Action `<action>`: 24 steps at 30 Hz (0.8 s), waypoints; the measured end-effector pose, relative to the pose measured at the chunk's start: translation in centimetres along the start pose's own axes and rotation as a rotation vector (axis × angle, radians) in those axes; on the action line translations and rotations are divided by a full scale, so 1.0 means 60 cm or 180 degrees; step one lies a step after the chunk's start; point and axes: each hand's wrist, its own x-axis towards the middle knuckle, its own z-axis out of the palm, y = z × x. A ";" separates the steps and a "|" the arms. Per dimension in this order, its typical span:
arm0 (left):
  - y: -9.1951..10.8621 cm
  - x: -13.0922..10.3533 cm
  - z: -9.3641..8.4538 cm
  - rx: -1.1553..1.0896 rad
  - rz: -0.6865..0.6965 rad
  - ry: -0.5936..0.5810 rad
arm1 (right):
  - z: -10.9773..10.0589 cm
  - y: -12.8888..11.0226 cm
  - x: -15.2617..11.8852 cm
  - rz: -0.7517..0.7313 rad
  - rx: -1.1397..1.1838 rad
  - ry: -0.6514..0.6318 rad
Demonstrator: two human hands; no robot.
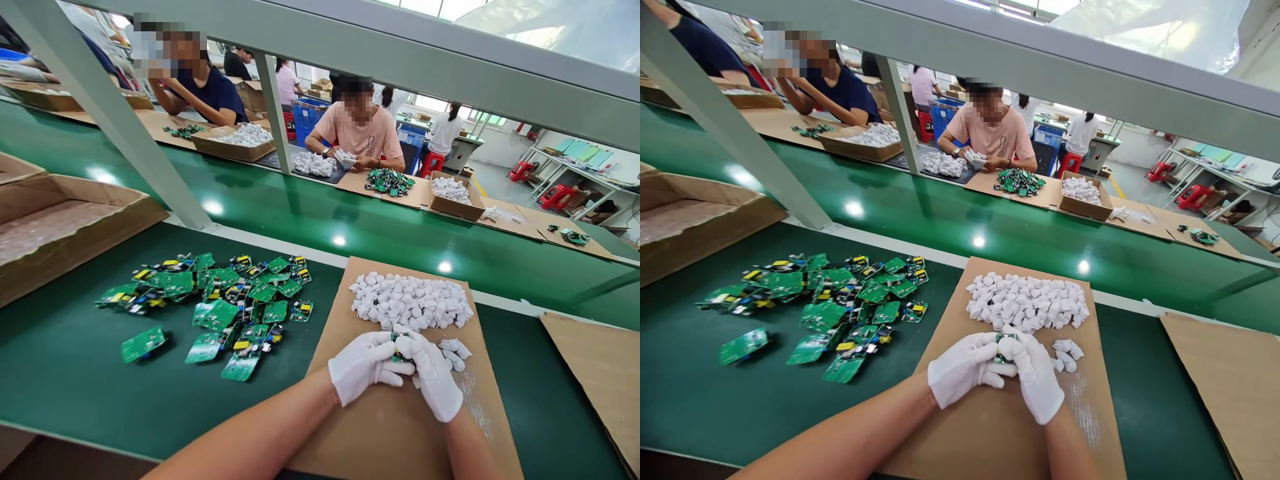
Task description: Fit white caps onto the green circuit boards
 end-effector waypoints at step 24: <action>-0.014 -0.001 -0.013 -0.0238 -0.0077 -0.0283 | 0.006 0.010 -0.001 -0.0193 -0.0093 -0.0194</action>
